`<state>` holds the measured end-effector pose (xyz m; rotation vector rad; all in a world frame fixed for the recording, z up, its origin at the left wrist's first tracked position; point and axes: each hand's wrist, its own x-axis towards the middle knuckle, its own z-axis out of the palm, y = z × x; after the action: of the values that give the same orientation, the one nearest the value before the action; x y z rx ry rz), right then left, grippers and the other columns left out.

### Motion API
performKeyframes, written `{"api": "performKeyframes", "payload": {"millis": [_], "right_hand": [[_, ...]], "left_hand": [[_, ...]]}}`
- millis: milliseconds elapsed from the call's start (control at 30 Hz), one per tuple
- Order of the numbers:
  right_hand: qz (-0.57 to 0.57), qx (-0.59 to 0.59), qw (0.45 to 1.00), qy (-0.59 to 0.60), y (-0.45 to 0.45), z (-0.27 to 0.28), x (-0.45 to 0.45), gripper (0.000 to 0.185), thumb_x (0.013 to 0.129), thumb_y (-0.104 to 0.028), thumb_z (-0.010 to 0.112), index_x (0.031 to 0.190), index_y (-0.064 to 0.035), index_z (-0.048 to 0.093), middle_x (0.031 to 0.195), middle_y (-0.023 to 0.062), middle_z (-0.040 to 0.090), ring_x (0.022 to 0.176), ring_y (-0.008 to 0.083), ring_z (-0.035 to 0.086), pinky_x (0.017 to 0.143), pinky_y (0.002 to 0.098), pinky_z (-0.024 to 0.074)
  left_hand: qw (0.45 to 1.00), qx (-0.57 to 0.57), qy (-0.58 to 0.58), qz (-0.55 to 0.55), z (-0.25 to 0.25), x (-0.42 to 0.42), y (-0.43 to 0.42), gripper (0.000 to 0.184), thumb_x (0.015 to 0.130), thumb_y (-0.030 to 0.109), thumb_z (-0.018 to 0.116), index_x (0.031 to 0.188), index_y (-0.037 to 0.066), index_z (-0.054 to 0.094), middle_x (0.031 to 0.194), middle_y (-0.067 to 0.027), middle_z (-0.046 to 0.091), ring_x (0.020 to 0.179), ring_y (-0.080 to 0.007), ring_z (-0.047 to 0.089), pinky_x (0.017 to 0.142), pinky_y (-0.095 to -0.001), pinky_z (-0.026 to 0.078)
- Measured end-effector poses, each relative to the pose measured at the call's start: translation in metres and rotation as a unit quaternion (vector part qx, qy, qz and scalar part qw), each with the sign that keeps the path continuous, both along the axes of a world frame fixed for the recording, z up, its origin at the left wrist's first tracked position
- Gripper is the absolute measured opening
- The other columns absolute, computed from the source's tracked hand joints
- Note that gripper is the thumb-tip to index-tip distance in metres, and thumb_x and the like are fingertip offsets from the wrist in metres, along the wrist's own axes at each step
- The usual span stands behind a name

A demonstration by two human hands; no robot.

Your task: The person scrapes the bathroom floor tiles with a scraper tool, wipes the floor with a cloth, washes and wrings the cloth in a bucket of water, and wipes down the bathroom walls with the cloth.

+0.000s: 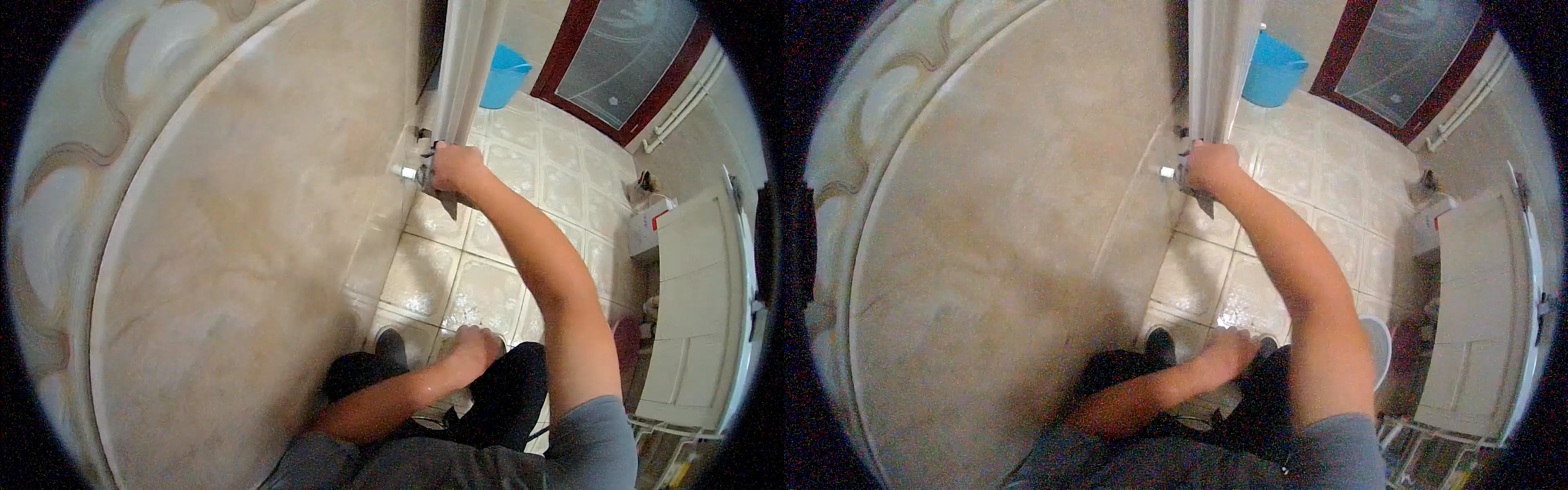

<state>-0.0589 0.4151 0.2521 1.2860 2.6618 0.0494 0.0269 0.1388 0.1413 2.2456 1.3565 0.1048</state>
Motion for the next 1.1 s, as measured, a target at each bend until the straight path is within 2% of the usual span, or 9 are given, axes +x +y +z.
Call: {"api": "performKeyframes", "payload": {"millis": [200,500,567,733,800,833,933,1067,1100], "right_hand": [[-0.037,-0.003,0.996,-0.081,0.003,-0.023,-0.024,0.041,0.078,-0.027,0.067,0.114,-0.0075,0.067,0.113,0.0139,0.069,0.095,0.0299,0.071,0.077,0.0410,0.0567],[0.048,-0.046,0.992,0.106,0.007,-0.010,0.046,0.038,0.077,-0.012,0.064,0.114,-0.0053,0.060,0.103,0.0200,0.069,0.097,0.0351,0.068,0.082,0.0432,0.0541],[0.064,-0.113,0.932,0.338,0.001,-0.010,0.080,0.043,0.074,-0.009,0.066,0.116,-0.0063,0.059,0.102,0.0235,0.067,0.097,0.0373,0.066,0.084,0.0421,0.0527],[-0.156,-0.229,0.848,0.452,-0.020,-0.036,0.146,0.042,0.074,0.001,0.061,0.115,-0.0006,0.056,0.096,0.0112,0.066,0.089,0.0246,0.064,0.082,0.0340,0.0503],[-0.319,-0.337,0.666,0.585,-0.030,-0.019,0.140,0.051,0.075,0.004,0.060,0.125,0.0013,0.051,0.105,0.0119,0.064,0.097,0.0239,0.062,0.087,0.0335,0.0493],[-0.316,-0.334,0.663,0.591,-0.031,-0.007,0.132,0.051,0.075,0.004,0.060,0.125,0.0013,0.051,0.105,0.0119,0.064,0.097,0.0239,0.062,0.087,0.0335,0.0493],[-0.052,-0.303,0.512,0.802,-0.038,0.069,0.081,0.060,0.082,0.000,0.058,0.140,-0.0008,0.041,0.129,0.0149,0.054,0.115,0.0225,0.055,0.100,0.0344,0.0444],[0.330,0.031,0.567,0.754,-0.003,0.214,-0.015,0.053,0.089,-0.019,0.061,0.134,0.0009,0.044,0.128,0.0170,0.054,0.123,0.0292,0.050,0.106,0.0379,0.0382],[0.375,0.168,0.565,0.716,-0.011,0.247,-0.029,0.057,0.084,-0.007,0.051,0.140,-0.0062,0.041,0.149,0.0216,0.031,0.140,0.0374,0.029,0.115,0.0419,0.0242]], "left_hand": [[0.999,-0.024,0.031,-0.018,-0.005,0.000,-0.002,0.025,0.092,0.016,0.049,0.108,0.005,0.065,0.100,-0.0170,0.068,0.091,-0.0340,0.068,0.075,-0.0468,0.055],[0.999,0.005,0.028,-0.034,0.000,0.002,-0.001,0.020,0.089,0.014,0.055,0.101,0.006,0.069,0.095,-0.0158,0.070,0.089,-0.0328,0.069,0.073,-0.0449,0.055],[1.000,-0.008,0.005,-0.019,0.010,-0.002,0.001,0.024,0.087,0.015,0.056,0.105,0.004,0.067,0.091,-0.0190,0.070,0.086,-0.0359,0.069,0.072,-0.0491,0.055],[0.999,0.007,-0.046,0.016,-0.005,0.000,0.004,0.016,0.085,0.012,0.058,0.095,0.005,0.069,0.087,-0.0187,0.070,0.086,-0.0358,0.069,0.070,-0.0486,0.055],[0.999,0.013,-0.042,0.005,0.001,-0.003,0.002,0.018,0.086,0.012,0.056,0.097,0.004,0.068,0.087,-0.0188,0.069,0.085,-0.0363,0.069,0.071,-0.0487,0.055],[0.999,0.022,-0.040,-0.006,0.004,-0.005,0.004,0.019,0.088,0.013,0.055,0.099,0.004,0.067,0.087,-0.0188,0.069,0.084,-0.0368,0.069,0.071,-0.0489,0.054],[1.000,-0.019,-0.007,-0.007,-0.013,0.000,0.012,0.022,0.090,0.013,0.050,0.104,0.002,0.065,0.086,-0.0200,0.068,0.083,-0.0379,0.068,0.073,-0.0491,0.054],[0.999,0.036,0.005,-0.022,0.005,-0.015,0.008,0.021,0.089,0.014,0.054,0.106,0.005,0.064,0.100,-0.0142,0.069,0.092,-0.0323,0.068,0.076,-0.0427,0.055],[0.999,0.033,0.011,-0.030,-0.010,-0.014,0.008,0.021,0.089,0.014,0.054,0.106,0.005,0.064,0.100,-0.0142,0.069,0.092,-0.0323,0.068,0.076,-0.0427,0.055]]}}
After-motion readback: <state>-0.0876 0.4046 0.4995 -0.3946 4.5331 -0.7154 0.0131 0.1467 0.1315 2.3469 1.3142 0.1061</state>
